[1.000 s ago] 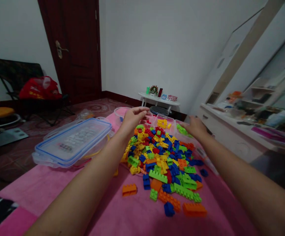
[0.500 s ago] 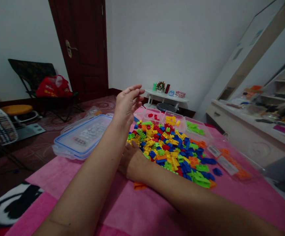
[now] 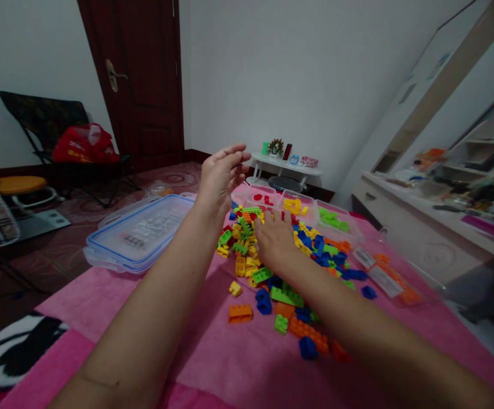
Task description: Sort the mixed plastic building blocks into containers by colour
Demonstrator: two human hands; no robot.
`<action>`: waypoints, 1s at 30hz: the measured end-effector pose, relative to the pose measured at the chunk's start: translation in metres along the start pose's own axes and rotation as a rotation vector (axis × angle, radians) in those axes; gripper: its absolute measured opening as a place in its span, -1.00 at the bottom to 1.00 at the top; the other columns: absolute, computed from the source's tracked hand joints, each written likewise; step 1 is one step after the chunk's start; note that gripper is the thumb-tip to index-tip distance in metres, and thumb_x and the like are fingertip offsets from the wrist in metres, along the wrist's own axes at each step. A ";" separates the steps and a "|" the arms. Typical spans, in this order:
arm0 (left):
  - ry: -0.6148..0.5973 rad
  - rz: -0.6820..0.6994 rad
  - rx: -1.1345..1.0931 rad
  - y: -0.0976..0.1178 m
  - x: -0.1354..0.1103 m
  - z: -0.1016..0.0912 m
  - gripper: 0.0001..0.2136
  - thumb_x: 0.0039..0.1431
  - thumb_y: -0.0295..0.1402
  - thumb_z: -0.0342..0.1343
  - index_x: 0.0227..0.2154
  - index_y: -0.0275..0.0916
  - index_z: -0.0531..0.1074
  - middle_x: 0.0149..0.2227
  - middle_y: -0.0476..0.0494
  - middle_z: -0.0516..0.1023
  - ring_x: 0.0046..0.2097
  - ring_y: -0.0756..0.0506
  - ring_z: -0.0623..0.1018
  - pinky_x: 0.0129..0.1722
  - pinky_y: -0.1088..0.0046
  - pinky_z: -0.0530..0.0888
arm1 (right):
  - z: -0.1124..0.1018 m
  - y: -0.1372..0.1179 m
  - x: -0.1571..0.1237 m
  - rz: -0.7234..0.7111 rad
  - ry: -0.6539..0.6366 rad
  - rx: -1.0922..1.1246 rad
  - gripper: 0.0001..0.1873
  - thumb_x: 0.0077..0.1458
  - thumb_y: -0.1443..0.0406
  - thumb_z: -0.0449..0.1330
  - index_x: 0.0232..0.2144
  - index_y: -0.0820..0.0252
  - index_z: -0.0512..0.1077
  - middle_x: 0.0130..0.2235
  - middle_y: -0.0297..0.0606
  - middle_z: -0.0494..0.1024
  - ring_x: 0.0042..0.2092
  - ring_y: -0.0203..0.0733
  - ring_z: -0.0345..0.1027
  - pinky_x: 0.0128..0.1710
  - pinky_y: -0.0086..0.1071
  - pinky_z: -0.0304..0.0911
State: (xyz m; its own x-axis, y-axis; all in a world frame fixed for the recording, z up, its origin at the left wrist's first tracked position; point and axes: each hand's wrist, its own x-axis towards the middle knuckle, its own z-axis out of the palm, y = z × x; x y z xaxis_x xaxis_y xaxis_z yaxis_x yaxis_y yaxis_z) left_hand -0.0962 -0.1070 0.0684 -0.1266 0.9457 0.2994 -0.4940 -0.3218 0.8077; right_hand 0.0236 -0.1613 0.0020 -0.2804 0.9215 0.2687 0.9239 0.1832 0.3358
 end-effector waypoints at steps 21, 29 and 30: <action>-0.363 0.092 0.764 -0.066 0.004 -0.002 -0.76 -0.02 -0.35 0.10 -0.28 -0.31 0.53 -0.34 -0.18 0.59 -0.35 -0.05 0.53 -0.35 0.47 0.43 | 0.007 0.015 -0.048 -0.087 0.127 0.567 -0.85 0.04 0.35 0.13 -0.28 0.15 0.43 -0.23 -0.25 0.47 -0.17 -0.19 0.34 -0.18 -0.37 0.19; -0.843 0.220 1.327 -0.125 -0.003 -0.016 -0.51 -0.08 -0.29 0.22 0.00 -0.22 0.43 -0.01 -0.22 0.49 0.01 -0.21 0.46 0.03 0.33 0.33 | 0.040 0.119 -0.049 0.303 0.044 0.485 -0.57 -0.03 0.30 0.20 -0.04 0.17 0.39 -0.10 -0.15 0.49 -0.17 -0.17 0.37 -0.16 -0.34 0.19; -0.853 0.216 1.351 -0.127 -0.004 -0.015 -0.52 -0.08 -0.31 0.23 -0.01 -0.22 0.44 -0.02 -0.22 0.50 0.00 -0.21 0.46 0.02 0.33 0.34 | 0.042 0.128 -0.051 0.329 0.024 0.480 -0.55 -0.04 0.29 0.21 -0.03 0.16 0.40 -0.11 -0.15 0.50 -0.19 -0.17 0.38 -0.19 -0.35 0.19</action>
State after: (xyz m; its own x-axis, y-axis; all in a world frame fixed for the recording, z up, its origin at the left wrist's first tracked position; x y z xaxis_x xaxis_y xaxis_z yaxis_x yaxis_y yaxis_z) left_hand -0.0461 -0.0696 -0.0431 0.6298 0.7283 0.2699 0.6087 -0.6787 0.4111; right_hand 0.1667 -0.1701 -0.0067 0.0411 0.9493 0.3116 0.9765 0.0279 -0.2138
